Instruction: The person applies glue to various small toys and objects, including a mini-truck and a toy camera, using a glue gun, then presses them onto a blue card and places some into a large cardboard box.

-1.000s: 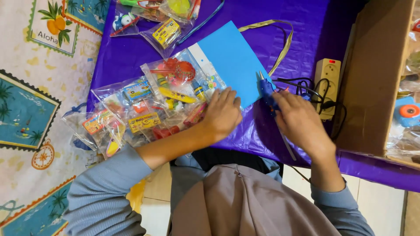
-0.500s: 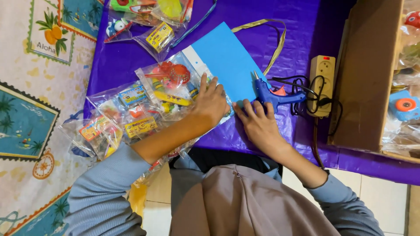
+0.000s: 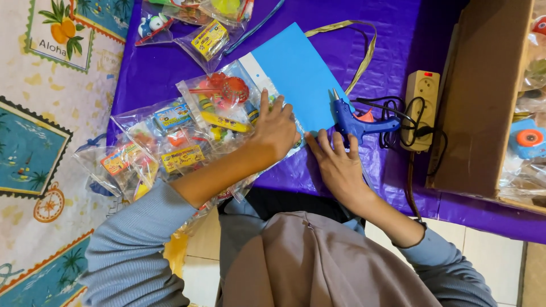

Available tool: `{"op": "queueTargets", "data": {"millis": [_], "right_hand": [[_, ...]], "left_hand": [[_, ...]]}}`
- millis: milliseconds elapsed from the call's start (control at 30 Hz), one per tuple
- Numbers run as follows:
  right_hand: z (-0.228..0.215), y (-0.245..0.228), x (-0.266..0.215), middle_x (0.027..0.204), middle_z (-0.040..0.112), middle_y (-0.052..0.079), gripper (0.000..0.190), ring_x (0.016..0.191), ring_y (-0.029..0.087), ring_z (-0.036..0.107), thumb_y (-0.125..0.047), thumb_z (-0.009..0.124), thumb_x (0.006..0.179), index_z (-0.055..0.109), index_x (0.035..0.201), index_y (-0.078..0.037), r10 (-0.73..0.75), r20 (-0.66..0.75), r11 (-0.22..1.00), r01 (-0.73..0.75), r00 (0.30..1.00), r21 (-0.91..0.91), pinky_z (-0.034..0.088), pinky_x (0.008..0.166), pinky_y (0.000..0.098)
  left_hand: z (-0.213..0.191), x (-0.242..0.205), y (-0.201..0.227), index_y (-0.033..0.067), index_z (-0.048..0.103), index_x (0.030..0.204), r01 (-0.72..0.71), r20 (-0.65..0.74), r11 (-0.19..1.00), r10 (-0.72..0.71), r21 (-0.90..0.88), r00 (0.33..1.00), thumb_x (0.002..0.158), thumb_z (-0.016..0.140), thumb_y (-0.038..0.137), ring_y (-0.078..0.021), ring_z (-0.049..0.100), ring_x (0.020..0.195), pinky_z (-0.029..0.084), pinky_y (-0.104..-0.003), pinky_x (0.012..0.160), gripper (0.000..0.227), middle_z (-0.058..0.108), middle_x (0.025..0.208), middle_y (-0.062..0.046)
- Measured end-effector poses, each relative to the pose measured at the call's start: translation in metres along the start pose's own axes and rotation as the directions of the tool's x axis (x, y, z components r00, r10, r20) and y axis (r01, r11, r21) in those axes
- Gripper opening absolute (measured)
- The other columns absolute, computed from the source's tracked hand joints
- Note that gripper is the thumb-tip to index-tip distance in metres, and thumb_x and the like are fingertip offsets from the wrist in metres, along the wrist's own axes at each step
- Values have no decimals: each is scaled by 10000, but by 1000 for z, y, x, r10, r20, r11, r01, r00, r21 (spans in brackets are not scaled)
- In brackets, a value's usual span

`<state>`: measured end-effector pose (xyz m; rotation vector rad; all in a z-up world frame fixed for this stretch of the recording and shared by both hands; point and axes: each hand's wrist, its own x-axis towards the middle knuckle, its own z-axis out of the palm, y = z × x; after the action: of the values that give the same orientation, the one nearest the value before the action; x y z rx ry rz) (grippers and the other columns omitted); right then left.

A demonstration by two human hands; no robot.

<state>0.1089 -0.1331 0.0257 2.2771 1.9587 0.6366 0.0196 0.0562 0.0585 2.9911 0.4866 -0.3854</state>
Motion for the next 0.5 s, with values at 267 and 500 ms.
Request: {"op": "queueTargets", "data": {"millis": [267,500], "right_hand": [[2,4,-6,1282,506,64,551,1191,308,456,-151,547,887,580,1433,-221,-7,86,996,-1,996,94,267,1080,552],[-23,27,6,1316,460,67,475,1219,347,362,-172,661,770,711,1241,-219,69,121,941,-105,990,322,200,1042,553]], "left_hand": [[-8,-1,-6,-22,643,1297,7,52,997,-3,-71,999,994,482,294,-404,359,1446,-59,-701,1161,467,555,1397,-189],[26,14,-29,-3,633,1325,-15,69,941,41,-339,997,975,454,257,-415,468,1347,136,-691,1119,471,543,1349,-173]]}}
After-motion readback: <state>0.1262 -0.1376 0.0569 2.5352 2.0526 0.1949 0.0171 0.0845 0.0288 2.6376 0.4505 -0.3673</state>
